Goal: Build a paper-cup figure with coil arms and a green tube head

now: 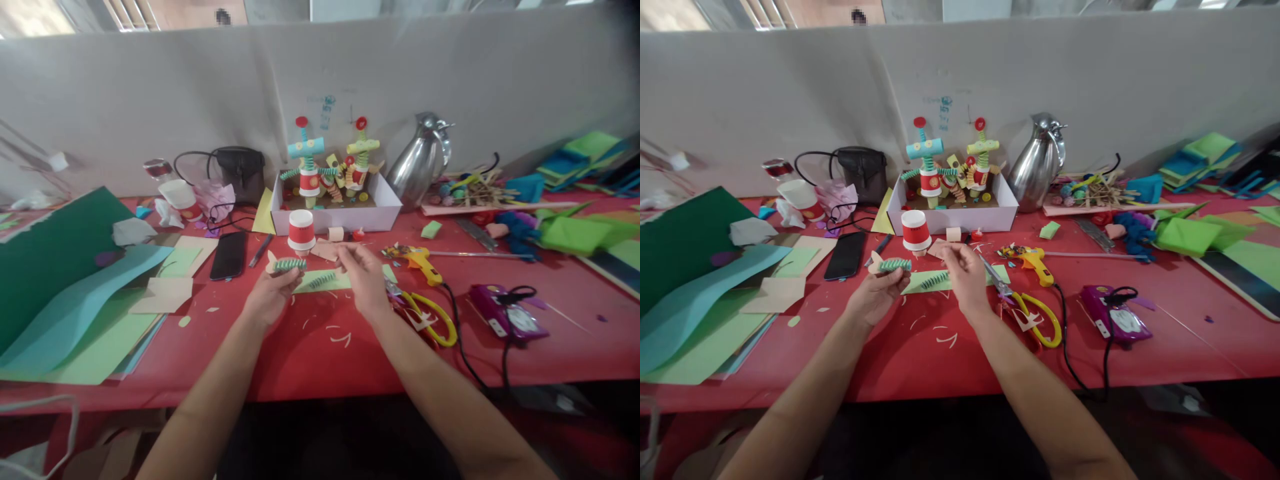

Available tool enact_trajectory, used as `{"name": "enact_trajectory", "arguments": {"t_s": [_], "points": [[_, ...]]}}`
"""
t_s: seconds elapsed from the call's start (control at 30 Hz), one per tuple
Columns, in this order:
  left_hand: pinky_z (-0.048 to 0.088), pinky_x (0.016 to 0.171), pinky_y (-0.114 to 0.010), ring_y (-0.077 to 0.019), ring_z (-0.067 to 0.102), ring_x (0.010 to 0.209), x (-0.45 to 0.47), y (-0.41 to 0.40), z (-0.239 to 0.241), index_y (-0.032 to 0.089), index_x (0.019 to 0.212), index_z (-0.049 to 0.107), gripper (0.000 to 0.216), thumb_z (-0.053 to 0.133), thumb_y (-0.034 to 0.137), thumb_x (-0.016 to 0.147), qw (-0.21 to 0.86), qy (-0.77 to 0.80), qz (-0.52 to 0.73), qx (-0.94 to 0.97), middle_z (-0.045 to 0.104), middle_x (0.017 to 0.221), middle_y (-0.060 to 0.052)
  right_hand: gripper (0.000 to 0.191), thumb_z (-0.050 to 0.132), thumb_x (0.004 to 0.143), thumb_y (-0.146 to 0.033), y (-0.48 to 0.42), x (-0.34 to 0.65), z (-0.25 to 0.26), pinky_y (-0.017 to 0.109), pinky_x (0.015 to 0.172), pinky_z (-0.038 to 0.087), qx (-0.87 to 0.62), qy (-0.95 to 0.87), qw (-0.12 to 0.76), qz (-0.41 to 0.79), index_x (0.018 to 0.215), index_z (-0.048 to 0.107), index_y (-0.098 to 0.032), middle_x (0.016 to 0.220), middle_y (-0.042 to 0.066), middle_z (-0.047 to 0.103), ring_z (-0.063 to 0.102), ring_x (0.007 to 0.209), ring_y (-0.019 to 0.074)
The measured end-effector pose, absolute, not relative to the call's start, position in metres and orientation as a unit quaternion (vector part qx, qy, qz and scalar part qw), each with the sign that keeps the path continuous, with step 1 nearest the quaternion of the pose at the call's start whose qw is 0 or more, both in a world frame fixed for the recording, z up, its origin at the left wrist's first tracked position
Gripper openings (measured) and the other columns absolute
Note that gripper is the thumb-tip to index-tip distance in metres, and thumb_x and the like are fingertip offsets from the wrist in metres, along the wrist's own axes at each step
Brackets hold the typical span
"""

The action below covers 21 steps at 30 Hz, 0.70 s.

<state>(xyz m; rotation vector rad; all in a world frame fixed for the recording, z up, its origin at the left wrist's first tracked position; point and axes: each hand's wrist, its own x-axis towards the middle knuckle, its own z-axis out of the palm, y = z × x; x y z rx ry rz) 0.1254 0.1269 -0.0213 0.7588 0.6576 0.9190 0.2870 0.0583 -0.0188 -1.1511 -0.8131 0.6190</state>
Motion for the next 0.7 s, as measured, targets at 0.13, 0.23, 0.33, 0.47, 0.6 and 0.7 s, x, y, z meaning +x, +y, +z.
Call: {"name": "enact_trajectory", "arguments": {"t_s": [0.13,0.23,0.33,0.47,0.6,0.7], "points": [[0.053,0.067,-0.022,-0.0132,0.067,0.071,0.121,0.133,-0.021,0.011,0.071,0.071,0.020,0.085,0.008,0.057,0.749,0.346,0.411,0.388,0.071,0.070,-0.004,0.015,0.061,0.079,-0.034,0.064,0.305,-0.023,0.031,0.066,0.046,-0.590,-0.360,0.681,0.243,0.082,0.067,-0.021,0.077,0.002,0.067,0.059,0.069,0.0165],[0.055,0.071,-0.025,-0.0143,0.068,0.069,0.120,0.135,-0.021,0.010,0.067,0.070,0.017,0.083,0.005,0.057,0.734,0.374,0.406,0.397,0.071,0.069,-0.005,0.014,0.059,0.071,-0.020,0.064,0.315,-0.025,0.033,0.070,0.047,-0.649,-0.447,0.571,0.230,0.082,0.067,-0.021,0.081,0.003,0.069,0.061,0.073,0.0192],[0.057,0.076,-0.028,-0.0161,0.070,0.071,0.120,0.135,-0.022,0.010,0.067,0.071,0.015,0.082,0.004,0.059,0.741,0.369,0.400,0.393,0.071,0.069,-0.006,0.026,0.051,0.067,-0.011,0.062,0.323,-0.025,0.035,0.074,0.048,-0.694,-0.461,0.540,0.121,0.086,0.066,-0.020,0.091,0.005,0.068,0.060,0.078,0.0205],[0.059,0.078,-0.029,-0.0176,0.072,0.072,0.120,0.136,-0.024,0.009,0.069,0.071,0.014,0.081,0.004,0.062,0.746,0.379,0.374,0.400,0.073,0.072,-0.008,0.018,0.052,0.071,-0.012,0.060,0.322,-0.023,0.037,0.076,0.048,-0.701,-0.509,0.496,0.056,0.079,0.065,-0.020,0.088,0.007,0.066,0.059,0.078,0.0217],[0.059,0.078,-0.029,-0.0184,0.073,0.072,0.117,0.137,-0.023,0.010,0.070,0.070,0.015,0.080,0.001,0.062,0.743,0.411,0.335,0.408,0.074,0.076,-0.008,0.016,0.053,0.074,-0.015,0.058,0.313,-0.023,0.035,0.074,0.047,-0.676,-0.531,0.507,0.071,0.081,0.067,-0.020,0.086,0.006,0.064,0.059,0.074,0.0196],[0.058,0.080,-0.027,-0.0188,0.074,0.075,0.115,0.136,-0.023,0.011,0.070,0.070,0.017,0.079,0.000,0.061,0.739,0.414,0.327,0.420,0.074,0.076,-0.007,0.019,0.051,0.076,-0.017,0.060,0.315,-0.024,0.031,0.068,0.045,-0.660,-0.442,0.605,0.054,0.086,0.067,-0.019,0.089,0.005,0.063,0.056,0.071,0.0170]]}}
